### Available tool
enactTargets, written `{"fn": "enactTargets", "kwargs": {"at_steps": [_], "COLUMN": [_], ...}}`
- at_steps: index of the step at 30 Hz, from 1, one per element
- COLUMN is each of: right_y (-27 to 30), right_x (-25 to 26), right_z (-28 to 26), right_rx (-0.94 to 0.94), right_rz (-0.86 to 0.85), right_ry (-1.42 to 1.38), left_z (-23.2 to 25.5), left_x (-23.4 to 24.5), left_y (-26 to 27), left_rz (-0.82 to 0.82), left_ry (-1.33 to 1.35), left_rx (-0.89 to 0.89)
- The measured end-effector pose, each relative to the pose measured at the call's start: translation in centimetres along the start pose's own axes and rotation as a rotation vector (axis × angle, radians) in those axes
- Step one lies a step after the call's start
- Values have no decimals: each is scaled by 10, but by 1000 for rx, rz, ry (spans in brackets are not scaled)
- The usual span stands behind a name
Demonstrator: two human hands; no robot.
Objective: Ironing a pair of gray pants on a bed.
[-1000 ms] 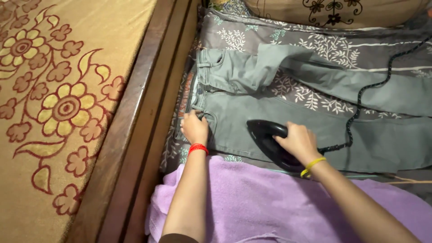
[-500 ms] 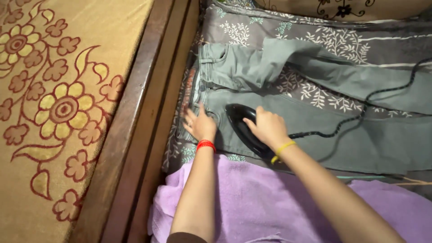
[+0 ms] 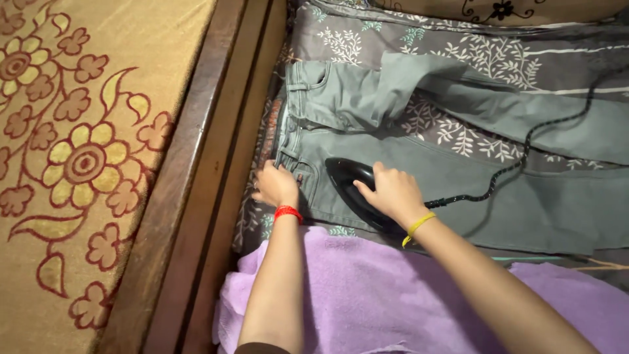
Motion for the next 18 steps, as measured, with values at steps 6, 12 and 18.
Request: {"fn": "enactTargets", "kwargs": {"at_steps": [6,12,18], "right_y": [-21,-58,-47], "right_x": [-7,-19,-19], "right_z": [-18,-32,-26], "right_rx": [37,57,4], "right_rz": [-1,98,62], "right_ry": [-6,-25,-61], "left_z": [-4,-4,27], "left_x": [0,0,-8], "left_y": [-1,2,13], "left_rz": [-41,-20,34], "left_ry": [-39,30,6], "left_rx": [56,82,-247]}}
Point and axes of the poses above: each hand's wrist, its own y-axis away from the middle knuckle, its own x-axis out of the back of the hand, z = x × y, the point moved 10 cm from there along -y, towards the middle knuckle, and after that the axes turned 14 degrees about z, right-handed, at the moved point
